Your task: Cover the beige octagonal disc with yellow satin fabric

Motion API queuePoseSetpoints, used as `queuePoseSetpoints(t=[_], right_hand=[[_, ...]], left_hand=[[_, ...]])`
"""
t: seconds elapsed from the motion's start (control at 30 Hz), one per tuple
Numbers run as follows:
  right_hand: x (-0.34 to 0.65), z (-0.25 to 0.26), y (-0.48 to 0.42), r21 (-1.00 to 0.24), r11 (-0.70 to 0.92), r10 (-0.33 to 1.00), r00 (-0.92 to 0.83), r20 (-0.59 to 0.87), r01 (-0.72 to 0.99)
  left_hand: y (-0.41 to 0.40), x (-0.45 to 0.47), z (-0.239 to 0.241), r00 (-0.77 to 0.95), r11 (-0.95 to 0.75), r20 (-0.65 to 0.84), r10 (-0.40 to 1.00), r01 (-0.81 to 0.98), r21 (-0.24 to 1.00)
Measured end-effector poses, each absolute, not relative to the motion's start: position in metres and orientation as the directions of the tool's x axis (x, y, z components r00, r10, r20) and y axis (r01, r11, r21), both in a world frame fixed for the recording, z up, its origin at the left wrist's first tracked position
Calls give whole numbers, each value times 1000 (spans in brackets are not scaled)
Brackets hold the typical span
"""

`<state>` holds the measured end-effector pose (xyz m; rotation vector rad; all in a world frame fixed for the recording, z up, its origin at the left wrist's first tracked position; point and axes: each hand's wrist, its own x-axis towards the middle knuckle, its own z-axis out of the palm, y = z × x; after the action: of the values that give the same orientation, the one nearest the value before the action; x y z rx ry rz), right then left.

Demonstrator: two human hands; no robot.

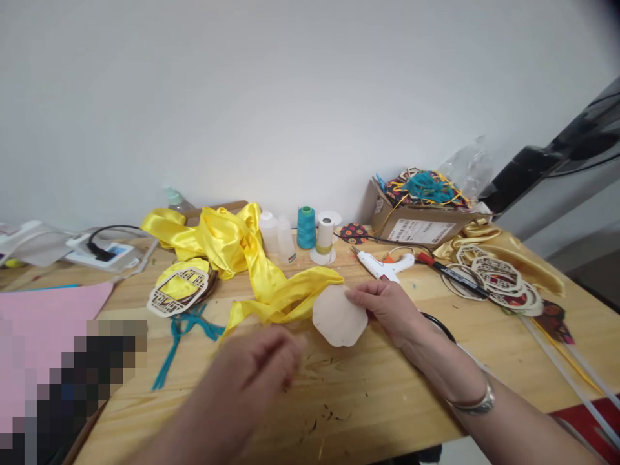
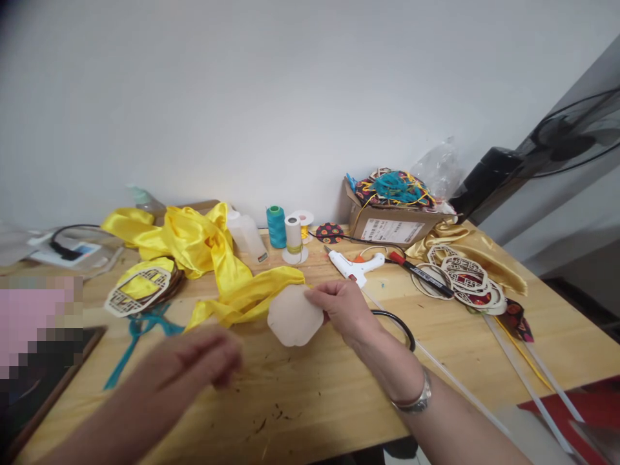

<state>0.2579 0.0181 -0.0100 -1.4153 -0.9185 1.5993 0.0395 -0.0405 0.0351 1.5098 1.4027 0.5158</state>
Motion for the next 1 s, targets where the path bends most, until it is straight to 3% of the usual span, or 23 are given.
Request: queuePoseSetpoints(t=[0.03, 0.07, 0.1, 0.23, 0.37, 0.57, 1.0], right_hand=[[257, -9, 18, -900, -423, 906, -60, -419, -104], [256, -8, 18, -898, -425, 905, -61, -421, -111], [256, -8, 18, -897, -426, 905, -63, -422, -116], [253, -5, 15, -896, -425, 905, -87, -416, -130], [251, -3, 10, -898, -419, 907, -100, -409, -130], [250, -8, 6, -901, -421, 907, -72, -416, -100], [238, -13, -8, -897, -428, 904, -49, -425, -109]], left_hand=[[-47, 48, 27, 363, 359, -486, 795, 364, 860], [-52, 56, 19, 454, 569, -600, 658, 221, 792], [-56, 64, 11, 481, 667, -601, 638, 44, 744], [-52, 86, -7, 593, 710, -406, 695, -481, 514], [-38, 96, -5, 381, 520, -405, 831, -790, 324], [-29, 99, -3, 220, 406, -488, 845, -858, 315], [-39, 97, -10, 257, 540, -576, 776, -743, 395]])
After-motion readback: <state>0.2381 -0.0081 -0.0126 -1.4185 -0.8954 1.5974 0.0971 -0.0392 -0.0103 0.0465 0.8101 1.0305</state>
